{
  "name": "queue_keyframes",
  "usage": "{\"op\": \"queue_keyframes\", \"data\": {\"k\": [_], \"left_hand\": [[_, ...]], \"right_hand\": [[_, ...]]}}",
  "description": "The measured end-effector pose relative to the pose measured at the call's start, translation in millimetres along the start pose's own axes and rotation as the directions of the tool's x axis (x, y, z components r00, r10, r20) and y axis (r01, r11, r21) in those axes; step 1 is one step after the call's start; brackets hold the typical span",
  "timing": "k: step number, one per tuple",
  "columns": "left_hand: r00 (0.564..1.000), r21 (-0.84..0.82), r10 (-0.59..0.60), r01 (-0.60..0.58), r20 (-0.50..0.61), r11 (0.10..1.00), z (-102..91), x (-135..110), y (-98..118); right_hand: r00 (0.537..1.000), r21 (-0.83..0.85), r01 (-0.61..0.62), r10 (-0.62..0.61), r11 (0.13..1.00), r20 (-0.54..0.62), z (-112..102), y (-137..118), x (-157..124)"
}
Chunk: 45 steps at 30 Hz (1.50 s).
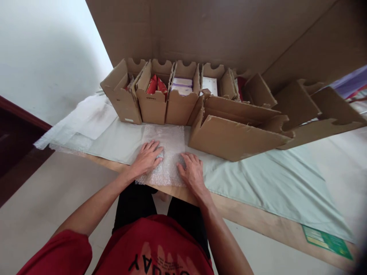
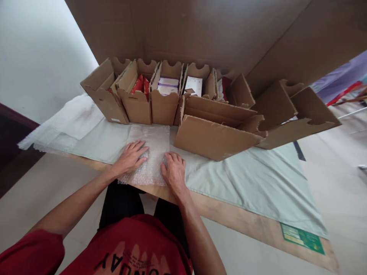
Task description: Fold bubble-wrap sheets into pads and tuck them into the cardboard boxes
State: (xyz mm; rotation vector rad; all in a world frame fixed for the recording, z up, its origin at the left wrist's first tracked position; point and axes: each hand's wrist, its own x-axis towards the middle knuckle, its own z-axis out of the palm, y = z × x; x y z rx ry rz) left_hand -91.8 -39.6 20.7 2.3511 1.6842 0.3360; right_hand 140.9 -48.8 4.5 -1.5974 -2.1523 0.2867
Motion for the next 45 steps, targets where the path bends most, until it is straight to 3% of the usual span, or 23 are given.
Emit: {"op": "queue_keyframes", "data": {"k": [4,8,11,15,23,27,32,38,40,45], "left_hand": [[0.998,-0.035,0.029,-0.031,-0.051,0.999,-11.9,-0.1,-13.2],[0.995,-0.029,0.035,-0.038,-0.092,0.999,-16.6,22.1,-11.9],[0.998,-0.005,0.0,0.0,-0.063,1.0,-11.4,42.1,-5.4],[0.999,0.07,-0.032,0.033,-0.016,0.997,1.2,49.4,-4.9],[0.998,0.174,-0.053,0.055,-0.012,0.983,2.0,32.1,-28.2],[0.992,0.207,-0.121,0.125,-0.032,0.97,-2.0,25.3,-21.7],[0.996,0.23,-0.089,0.088,-0.009,0.969,-4.9,9.2,-17.0],[0.972,0.239,-0.221,0.234,-0.081,0.942,-15.0,-3.9,-21.7],[0.982,0.23,-0.176,0.188,-0.075,0.955,-15.3,-7.4,-17.3],[0.995,0.181,-0.077,0.064,0.069,0.981,-11.0,-19.8,-16.8]], "right_hand": [[0.999,-0.006,-0.019,0.018,1.0,-0.031,-13.5,2.5,-0.6],[0.991,0.049,0.105,-0.101,0.993,-0.083,-15.7,-13.7,26.3],[0.985,0.063,0.17,-0.17,0.983,-0.001,1.2,-34.7,65.1],[0.978,-0.014,0.128,-0.124,0.992,0.166,27.3,-42.1,98.8],[0.989,-0.176,0.047,-0.021,0.983,0.144,31.3,-26.1,91.3],[0.989,-0.194,0.046,-0.017,0.98,0.149,31.6,-28.8,92.7],[0.992,-0.188,0.046,-0.023,0.981,0.124,32.5,-28.5,92.7],[0.994,-0.166,0.061,-0.045,0.984,0.1,36.1,-27.0,93.1],[0.995,-0.165,0.062,-0.047,0.984,0.093,37.8,-26.5,93.5],[0.994,-0.188,0.063,-0.045,0.98,0.101,41.0,-26.4,94.3]]}}
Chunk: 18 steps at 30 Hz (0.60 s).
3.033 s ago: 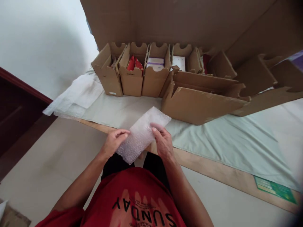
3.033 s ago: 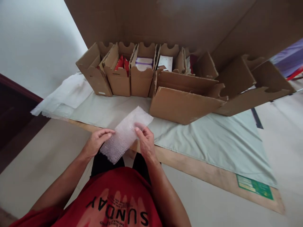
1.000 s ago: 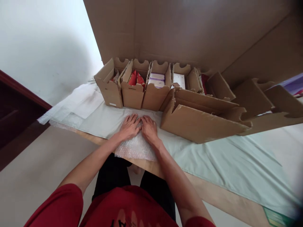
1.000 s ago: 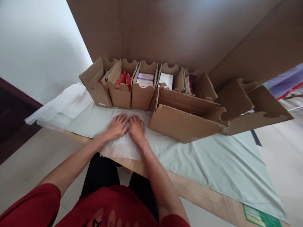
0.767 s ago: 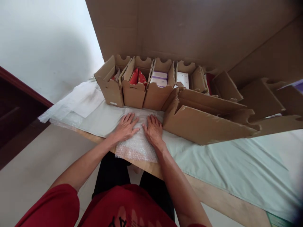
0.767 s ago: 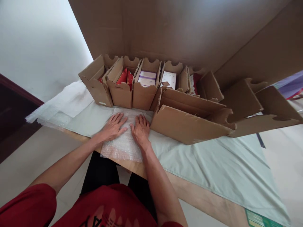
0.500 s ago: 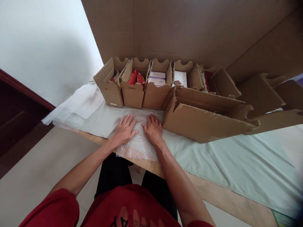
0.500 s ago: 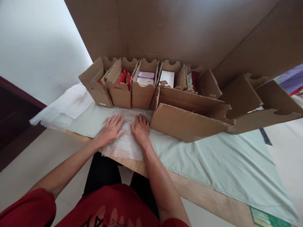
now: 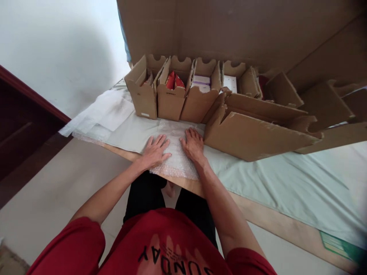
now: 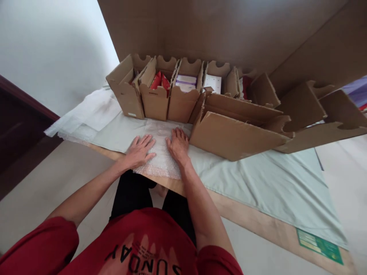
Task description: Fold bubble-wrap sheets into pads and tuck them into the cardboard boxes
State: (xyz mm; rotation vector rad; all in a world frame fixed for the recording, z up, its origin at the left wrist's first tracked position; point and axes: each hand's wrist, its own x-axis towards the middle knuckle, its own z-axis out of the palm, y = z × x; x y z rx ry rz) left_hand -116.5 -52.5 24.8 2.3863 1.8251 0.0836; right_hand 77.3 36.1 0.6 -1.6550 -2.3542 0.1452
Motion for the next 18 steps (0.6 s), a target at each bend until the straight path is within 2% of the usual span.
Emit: {"op": "queue_keyframes", "data": {"k": [4,7,12,18], "left_hand": [[0.999,-0.023,-0.032,0.032,-0.022,0.999,1.0,-11.3,-11.0],[0.997,-0.06,-0.028,0.024,-0.071,0.998,1.5,-21.6,-7.1],[0.975,-0.092,0.195,-0.205,-0.101,0.974,11.7,-42.1,15.7],[0.965,-0.086,0.234,-0.245,-0.12,0.966,19.4,-50.2,14.5]], "right_hand": [[1.0,-0.051,0.006,-0.007,0.999,-0.008,1.8,-0.4,1.1],[1.0,-0.075,0.005,-0.006,0.997,-0.008,2.7,-0.8,2.2],[1.0,-0.107,0.002,-0.002,0.994,-0.003,3.9,-1.4,3.6],[1.0,-0.105,0.009,-0.011,0.994,-0.019,3.6,-0.5,5.5]]}}
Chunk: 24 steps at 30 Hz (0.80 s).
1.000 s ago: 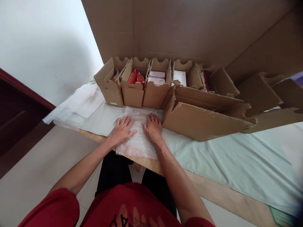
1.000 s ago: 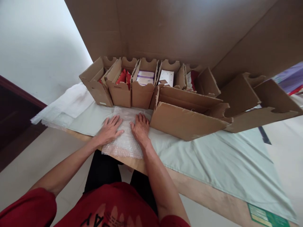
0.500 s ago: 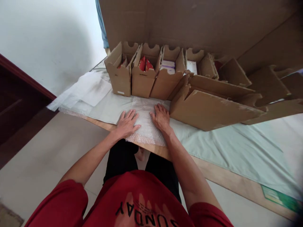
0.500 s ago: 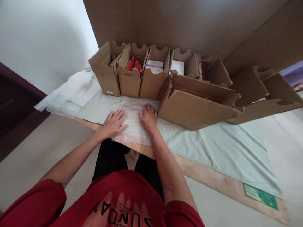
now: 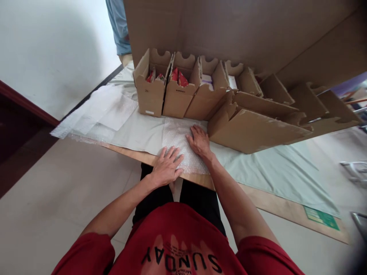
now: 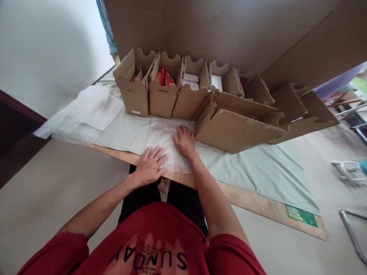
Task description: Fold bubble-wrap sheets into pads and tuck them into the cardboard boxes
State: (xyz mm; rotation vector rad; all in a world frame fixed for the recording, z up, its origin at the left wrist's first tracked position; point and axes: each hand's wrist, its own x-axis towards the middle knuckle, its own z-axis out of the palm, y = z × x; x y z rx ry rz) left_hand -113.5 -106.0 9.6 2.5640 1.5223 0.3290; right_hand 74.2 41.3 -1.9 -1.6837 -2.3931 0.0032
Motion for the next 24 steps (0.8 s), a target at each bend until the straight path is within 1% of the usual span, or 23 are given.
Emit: {"op": "queue_keyframes", "data": {"k": [4,8,11,13,16,19,20,22,24], "left_hand": [[1.0,-0.017,0.001,-0.001,0.017,1.0,-1.3,0.5,-2.7],[1.0,-0.034,-0.004,0.004,0.016,0.999,-2.2,0.6,-1.7],[0.999,-0.044,-0.009,0.011,0.044,0.999,-4.7,0.3,-2.5],[0.998,-0.054,-0.009,0.013,0.066,0.998,-7.8,0.0,-4.4],[0.996,-0.074,-0.003,0.01,0.091,0.997,-13.7,-0.3,-7.8],[0.991,-0.094,-0.011,0.024,0.13,0.995,-18.7,1.1,-10.1],[0.99,-0.097,-0.02,0.034,0.138,0.995,-19.8,2.1,-10.6],[0.99,-0.1,-0.038,0.052,0.138,0.994,-20.9,4.6,-11.1],[0.992,-0.11,-0.044,0.057,0.117,0.992,-21.2,6.4,-10.7]], "right_hand": [[0.999,0.033,-0.027,0.026,0.999,0.021,-2.1,-0.5,0.4],[0.999,0.03,-0.046,0.045,0.999,0.022,-5.6,-3.2,1.0],[1.0,0.016,-0.024,0.024,1.0,0.017,-11.3,-7.9,-0.4],[1.0,0.007,0.002,-0.002,1.0,0.011,-16.7,-12.4,-6.5],[0.996,-0.005,0.085,-0.085,0.996,0.008,-25.2,-18.7,-29.1],[0.983,0.019,0.176,-0.177,0.984,0.042,-32.3,-19.0,-63.5],[0.982,0.037,0.18,-0.182,0.983,0.047,-34.5,-17.1,-75.3],[0.988,0.075,0.149,-0.152,0.986,0.036,-39.1,-11.0,-97.1],[0.992,0.114,0.12,-0.123,0.986,0.02,-43.9,-3.9,-116.7]]}}
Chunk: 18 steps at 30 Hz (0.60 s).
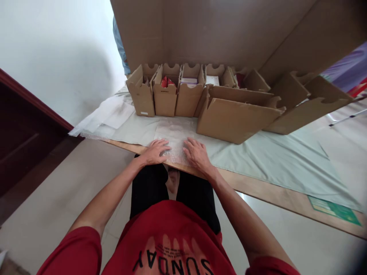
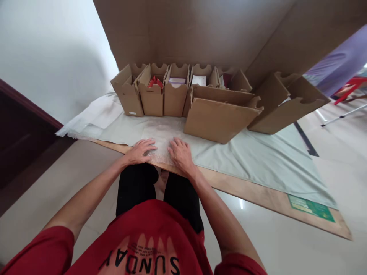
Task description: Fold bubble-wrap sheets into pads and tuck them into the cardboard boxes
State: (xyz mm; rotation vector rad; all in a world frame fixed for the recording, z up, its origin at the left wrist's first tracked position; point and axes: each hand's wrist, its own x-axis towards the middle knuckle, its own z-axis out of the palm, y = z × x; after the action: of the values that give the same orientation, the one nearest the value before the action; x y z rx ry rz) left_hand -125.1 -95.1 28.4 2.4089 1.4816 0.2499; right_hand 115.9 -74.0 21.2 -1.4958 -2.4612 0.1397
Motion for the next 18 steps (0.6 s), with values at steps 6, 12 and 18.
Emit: {"op": "queue_keyframes", "data": {"k": [6,12,18], "left_hand": [[0.925,-0.068,-0.048,0.025,-0.378,0.997,8.0,-21.1,18.5],[0.637,-0.401,-0.41,0.168,-0.653,0.901,42.2,-81.0,53.5],[0.527,-0.913,-0.815,0.164,-0.239,0.373,76.3,-111.5,63.1]], "right_hand": [[0.995,0.079,0.099,-0.098,0.992,-0.018,-4.9,-0.1,-53.9],[0.994,0.042,0.103,-0.101,0.994,-0.045,0.2,-20.6,-75.0],[0.983,0.182,0.185,-0.181,0.966,-0.038,9.8,-71.0,-73.8]]}}
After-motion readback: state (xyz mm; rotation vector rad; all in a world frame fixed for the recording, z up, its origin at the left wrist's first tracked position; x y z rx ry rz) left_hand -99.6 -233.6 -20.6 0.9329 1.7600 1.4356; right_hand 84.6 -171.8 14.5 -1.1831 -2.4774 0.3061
